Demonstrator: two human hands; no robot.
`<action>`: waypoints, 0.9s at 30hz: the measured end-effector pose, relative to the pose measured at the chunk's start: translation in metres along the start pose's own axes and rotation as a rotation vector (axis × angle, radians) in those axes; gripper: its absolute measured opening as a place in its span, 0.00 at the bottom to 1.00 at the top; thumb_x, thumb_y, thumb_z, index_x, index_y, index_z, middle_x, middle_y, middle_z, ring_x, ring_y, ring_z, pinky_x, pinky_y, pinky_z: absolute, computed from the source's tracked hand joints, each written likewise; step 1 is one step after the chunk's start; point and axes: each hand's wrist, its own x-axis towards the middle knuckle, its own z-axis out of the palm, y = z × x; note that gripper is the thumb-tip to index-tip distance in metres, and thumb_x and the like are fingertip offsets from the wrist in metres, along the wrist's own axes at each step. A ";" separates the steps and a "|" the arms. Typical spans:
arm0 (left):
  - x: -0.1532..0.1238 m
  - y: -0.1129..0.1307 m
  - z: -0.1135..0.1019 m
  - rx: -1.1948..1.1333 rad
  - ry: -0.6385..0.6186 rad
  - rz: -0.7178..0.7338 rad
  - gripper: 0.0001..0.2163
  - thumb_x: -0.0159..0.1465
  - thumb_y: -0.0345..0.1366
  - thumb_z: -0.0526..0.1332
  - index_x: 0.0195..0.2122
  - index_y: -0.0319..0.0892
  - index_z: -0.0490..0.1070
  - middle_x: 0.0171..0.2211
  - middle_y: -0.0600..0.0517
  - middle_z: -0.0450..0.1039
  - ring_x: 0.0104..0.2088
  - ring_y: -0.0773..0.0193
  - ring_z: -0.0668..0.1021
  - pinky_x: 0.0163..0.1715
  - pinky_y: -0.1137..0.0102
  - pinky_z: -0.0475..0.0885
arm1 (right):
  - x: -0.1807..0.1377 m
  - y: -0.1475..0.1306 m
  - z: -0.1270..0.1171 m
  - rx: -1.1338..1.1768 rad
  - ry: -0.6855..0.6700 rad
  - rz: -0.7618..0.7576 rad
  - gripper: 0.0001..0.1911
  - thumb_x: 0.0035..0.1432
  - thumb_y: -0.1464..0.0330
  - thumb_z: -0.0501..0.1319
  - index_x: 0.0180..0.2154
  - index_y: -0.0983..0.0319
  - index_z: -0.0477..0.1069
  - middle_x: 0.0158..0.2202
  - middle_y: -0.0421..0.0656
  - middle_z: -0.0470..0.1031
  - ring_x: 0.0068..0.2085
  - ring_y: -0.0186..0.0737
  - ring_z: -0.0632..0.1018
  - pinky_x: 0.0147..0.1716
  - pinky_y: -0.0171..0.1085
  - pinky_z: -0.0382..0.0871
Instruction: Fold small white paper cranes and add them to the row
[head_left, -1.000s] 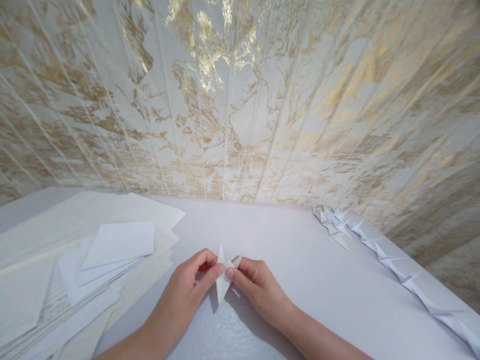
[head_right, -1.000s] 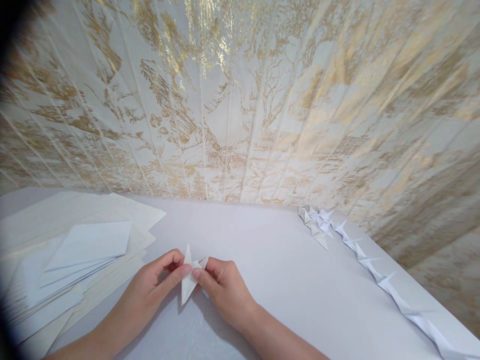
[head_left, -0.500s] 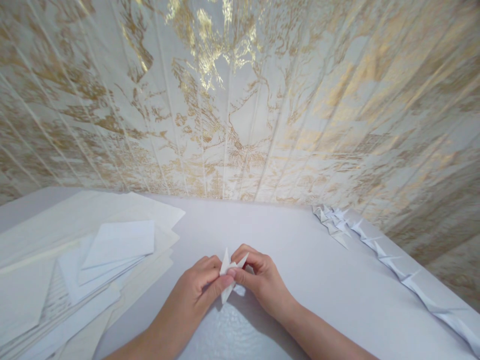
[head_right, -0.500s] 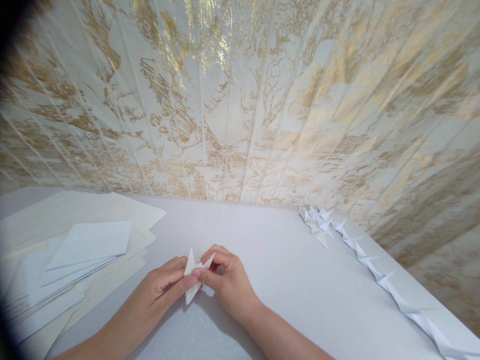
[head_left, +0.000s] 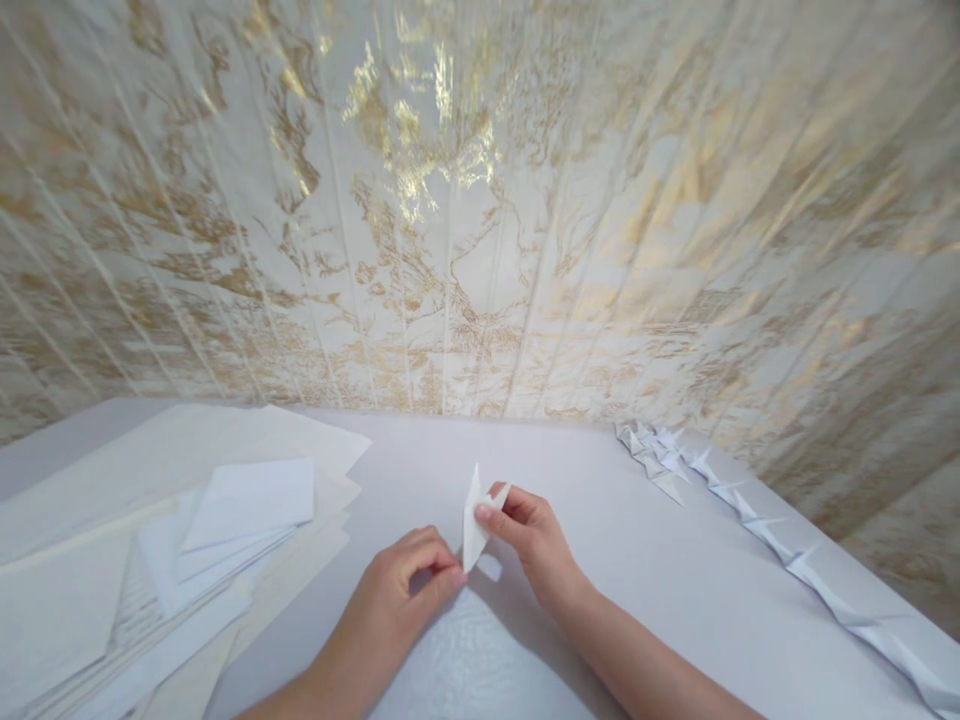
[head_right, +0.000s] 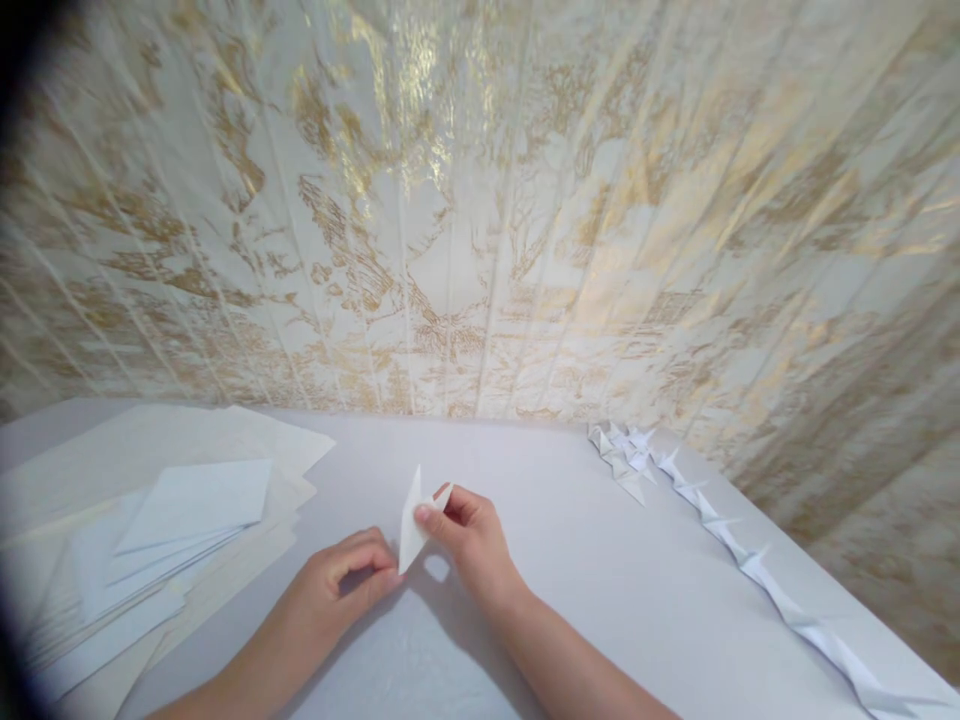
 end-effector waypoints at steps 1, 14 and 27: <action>0.000 0.000 0.000 -0.021 0.027 0.001 0.10 0.63 0.42 0.61 0.28 0.44 0.73 0.28 0.55 0.70 0.32 0.60 0.73 0.35 0.70 0.65 | -0.001 0.002 0.002 0.003 -0.017 -0.009 0.22 0.46 0.53 0.71 0.22 0.63 0.67 0.21 0.36 0.65 0.24 0.32 0.64 0.27 0.34 0.58; 0.007 0.014 0.012 -0.104 0.112 -0.007 0.15 0.64 0.45 0.55 0.23 0.43 0.64 0.20 0.58 0.62 0.25 0.63 0.68 0.26 0.71 0.61 | 0.003 0.020 0.025 0.130 0.078 -0.028 0.22 0.46 0.52 0.70 0.25 0.63 0.69 0.18 0.36 0.65 0.20 0.32 0.64 0.23 0.33 0.58; 0.043 -0.003 -0.004 -0.084 0.328 0.111 0.07 0.65 0.42 0.57 0.35 0.46 0.70 0.34 0.54 0.71 0.38 0.59 0.74 0.40 0.67 0.66 | 0.023 0.024 0.020 0.076 0.055 -0.075 0.20 0.45 0.54 0.71 0.24 0.63 0.70 0.21 0.36 0.65 0.24 0.32 0.62 0.26 0.34 0.54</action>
